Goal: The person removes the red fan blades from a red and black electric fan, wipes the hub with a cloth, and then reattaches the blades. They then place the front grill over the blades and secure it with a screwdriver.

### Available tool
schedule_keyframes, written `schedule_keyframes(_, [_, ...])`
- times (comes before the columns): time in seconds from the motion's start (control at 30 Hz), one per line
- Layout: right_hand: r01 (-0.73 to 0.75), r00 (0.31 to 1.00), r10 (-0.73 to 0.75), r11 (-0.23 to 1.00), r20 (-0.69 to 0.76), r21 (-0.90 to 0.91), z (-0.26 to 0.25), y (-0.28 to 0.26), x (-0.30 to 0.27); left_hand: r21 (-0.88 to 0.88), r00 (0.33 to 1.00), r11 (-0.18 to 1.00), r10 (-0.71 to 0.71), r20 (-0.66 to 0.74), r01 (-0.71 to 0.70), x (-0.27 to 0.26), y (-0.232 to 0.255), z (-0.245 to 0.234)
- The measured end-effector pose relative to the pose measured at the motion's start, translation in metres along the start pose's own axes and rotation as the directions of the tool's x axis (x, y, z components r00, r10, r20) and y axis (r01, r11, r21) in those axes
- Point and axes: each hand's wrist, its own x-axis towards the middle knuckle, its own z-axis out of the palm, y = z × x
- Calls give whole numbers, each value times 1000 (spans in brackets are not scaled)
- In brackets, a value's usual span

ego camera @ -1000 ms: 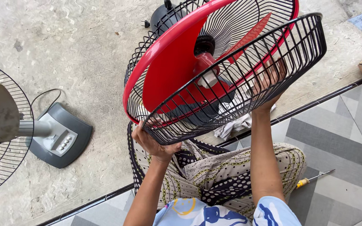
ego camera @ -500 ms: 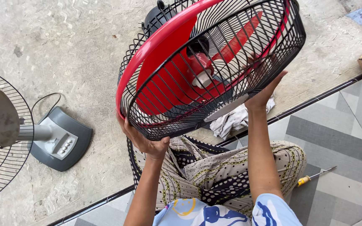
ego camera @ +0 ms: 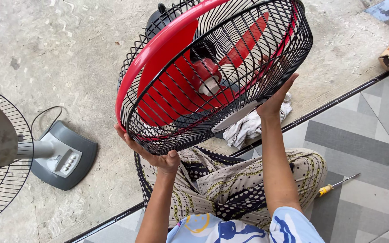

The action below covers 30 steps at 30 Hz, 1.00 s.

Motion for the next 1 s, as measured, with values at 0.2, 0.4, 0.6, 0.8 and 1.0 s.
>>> schedule_keyframes(0.2, [-18,1000,18,999,-5,26,1,0,-1,-83,999,997,0,-33,-3,4,4,6])
schedule_keyframes(0.4, [-16,999,17,1000,38,-17,3,-1,-4,-100,999,995,-26,-26,23,4,10,2])
schedule_keyframes(0.6, [-4,1000,5,998,10,-57,1,-5,-8,-109,997,992,-68,-28,64,5,20,1])
schedule_keyframes(0.8, [-29,996,18,990,-86,-138,-16,-8,-16,-126,994,987,-102,-25,98,0,32,-6])
schedule_keyframes(1.0, [-68,989,41,980,-144,-188,-26,-4,-22,-195,991,972,-135,0,133,-6,40,-8])
